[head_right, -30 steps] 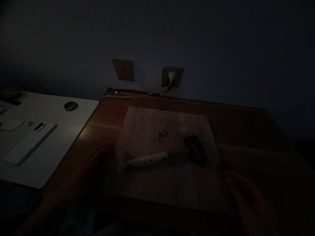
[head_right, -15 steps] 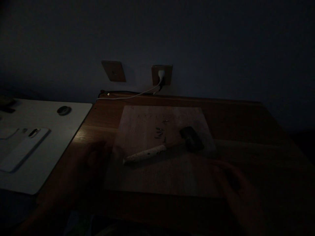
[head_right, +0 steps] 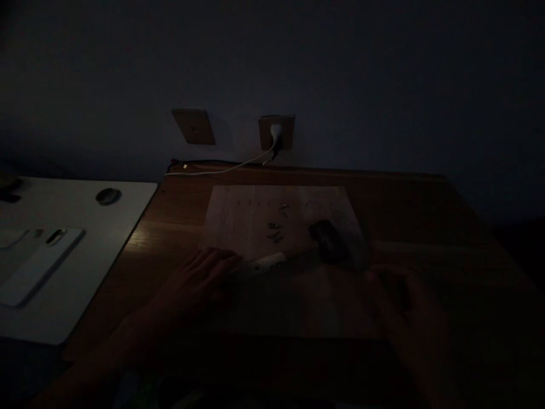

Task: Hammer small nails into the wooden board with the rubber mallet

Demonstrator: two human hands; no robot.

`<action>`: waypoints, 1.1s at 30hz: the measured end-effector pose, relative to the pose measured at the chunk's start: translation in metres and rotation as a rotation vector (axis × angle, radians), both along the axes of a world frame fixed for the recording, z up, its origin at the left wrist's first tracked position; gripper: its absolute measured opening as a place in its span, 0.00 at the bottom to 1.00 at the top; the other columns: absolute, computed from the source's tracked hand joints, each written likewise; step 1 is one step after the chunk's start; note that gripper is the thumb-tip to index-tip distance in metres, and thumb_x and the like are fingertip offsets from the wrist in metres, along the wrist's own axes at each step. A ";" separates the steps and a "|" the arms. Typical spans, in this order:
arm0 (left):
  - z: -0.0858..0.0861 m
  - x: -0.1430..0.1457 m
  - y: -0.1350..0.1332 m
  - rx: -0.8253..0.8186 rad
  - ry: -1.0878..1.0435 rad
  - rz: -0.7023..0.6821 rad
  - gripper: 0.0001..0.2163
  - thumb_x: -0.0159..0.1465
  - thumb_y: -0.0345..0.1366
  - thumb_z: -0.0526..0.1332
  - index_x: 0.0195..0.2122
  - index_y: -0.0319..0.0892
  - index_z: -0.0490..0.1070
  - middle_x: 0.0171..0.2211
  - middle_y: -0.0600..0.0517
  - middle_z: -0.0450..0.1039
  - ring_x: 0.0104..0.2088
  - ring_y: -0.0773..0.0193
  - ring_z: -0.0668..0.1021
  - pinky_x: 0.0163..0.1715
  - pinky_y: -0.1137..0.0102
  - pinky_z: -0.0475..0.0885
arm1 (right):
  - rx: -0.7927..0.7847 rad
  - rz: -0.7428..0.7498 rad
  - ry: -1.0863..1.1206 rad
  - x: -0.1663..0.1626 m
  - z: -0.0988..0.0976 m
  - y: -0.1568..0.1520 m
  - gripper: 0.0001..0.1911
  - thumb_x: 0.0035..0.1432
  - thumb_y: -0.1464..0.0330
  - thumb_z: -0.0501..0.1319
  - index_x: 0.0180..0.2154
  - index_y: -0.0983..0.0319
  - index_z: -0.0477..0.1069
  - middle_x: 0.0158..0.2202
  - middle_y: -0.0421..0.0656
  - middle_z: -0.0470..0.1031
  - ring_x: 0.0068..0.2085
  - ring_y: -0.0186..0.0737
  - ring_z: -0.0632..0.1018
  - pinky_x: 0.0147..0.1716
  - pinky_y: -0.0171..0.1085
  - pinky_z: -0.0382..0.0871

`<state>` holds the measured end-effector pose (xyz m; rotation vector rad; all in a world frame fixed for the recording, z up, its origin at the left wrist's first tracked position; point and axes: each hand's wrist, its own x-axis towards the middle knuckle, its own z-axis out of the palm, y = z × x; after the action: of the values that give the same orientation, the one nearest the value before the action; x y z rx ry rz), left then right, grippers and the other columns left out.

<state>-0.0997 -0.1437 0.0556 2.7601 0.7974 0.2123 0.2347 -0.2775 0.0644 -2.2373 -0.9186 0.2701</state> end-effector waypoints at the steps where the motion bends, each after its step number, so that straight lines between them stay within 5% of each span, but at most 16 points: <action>1: 0.000 0.012 0.001 0.022 0.060 -0.018 0.22 0.72 0.33 0.61 0.66 0.42 0.63 0.57 0.41 0.74 0.54 0.48 0.77 0.53 0.53 0.77 | 0.036 0.038 -0.015 -0.001 0.002 0.002 0.21 0.52 0.45 0.61 0.37 0.54 0.73 0.47 0.50 0.80 0.51 0.64 0.79 0.53 0.60 0.71; 6: 0.002 0.053 0.003 0.069 0.229 -0.012 0.15 0.73 0.32 0.59 0.60 0.40 0.68 0.49 0.41 0.76 0.51 0.49 0.79 0.47 0.57 0.79 | 0.160 0.184 -0.098 -0.004 0.007 0.005 0.15 0.60 0.50 0.62 0.40 0.53 0.73 0.51 0.47 0.79 0.56 0.60 0.78 0.57 0.58 0.69; 11: 0.007 0.058 -0.002 0.216 0.266 0.023 0.18 0.72 0.25 0.54 0.62 0.35 0.67 0.52 0.38 0.75 0.53 0.49 0.79 0.44 0.61 0.78 | 0.231 0.284 -0.166 -0.011 0.008 0.002 0.12 0.63 0.55 0.62 0.38 0.55 0.74 0.49 0.47 0.78 0.54 0.55 0.78 0.55 0.54 0.72; 14: 0.005 0.053 0.001 0.148 0.247 0.047 0.18 0.73 0.26 0.53 0.62 0.36 0.68 0.51 0.39 0.76 0.47 0.51 0.81 0.39 0.63 0.78 | 0.248 0.266 -0.164 -0.009 0.006 -0.001 0.14 0.62 0.52 0.63 0.38 0.55 0.75 0.49 0.47 0.78 0.53 0.56 0.78 0.55 0.56 0.71; 18: 0.001 0.031 0.006 -0.070 -0.039 0.221 0.15 0.76 0.40 0.53 0.58 0.44 0.72 0.47 0.45 0.79 0.38 0.57 0.83 0.32 0.67 0.76 | 0.245 0.184 -0.144 0.003 -0.003 -0.009 0.19 0.61 0.47 0.62 0.40 0.54 0.75 0.49 0.49 0.78 0.53 0.61 0.78 0.53 0.60 0.71; 22: 0.016 -0.005 0.005 -0.374 -0.481 0.398 0.20 0.75 0.50 0.47 0.53 0.44 0.72 0.33 0.51 0.78 0.30 0.61 0.79 0.31 0.69 0.74 | 0.234 0.190 -0.059 0.007 -0.015 -0.012 0.21 0.62 0.46 0.61 0.44 0.54 0.75 0.50 0.48 0.79 0.52 0.61 0.79 0.51 0.60 0.74; 27: 0.035 -0.048 0.003 -0.504 -0.536 0.622 0.19 0.67 0.56 0.59 0.33 0.44 0.72 0.28 0.52 0.74 0.28 0.61 0.75 0.28 0.70 0.72 | 0.271 0.296 -0.099 -0.004 -0.024 -0.007 0.18 0.65 0.47 0.60 0.44 0.51 0.76 0.52 0.47 0.78 0.53 0.58 0.79 0.50 0.57 0.76; 33: 0.024 -0.084 0.012 -0.645 -0.619 0.783 0.24 0.65 0.62 0.61 0.27 0.45 0.64 0.18 0.58 0.59 0.16 0.69 0.62 0.13 0.74 0.56 | 0.333 0.435 -0.207 -0.008 -0.023 0.011 0.12 0.68 0.53 0.61 0.43 0.52 0.76 0.51 0.45 0.77 0.52 0.54 0.79 0.50 0.56 0.76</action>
<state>-0.1833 -0.1319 0.0796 1.5461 1.3906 0.7475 0.2271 -0.2664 0.0411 -1.7670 -1.4481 0.0704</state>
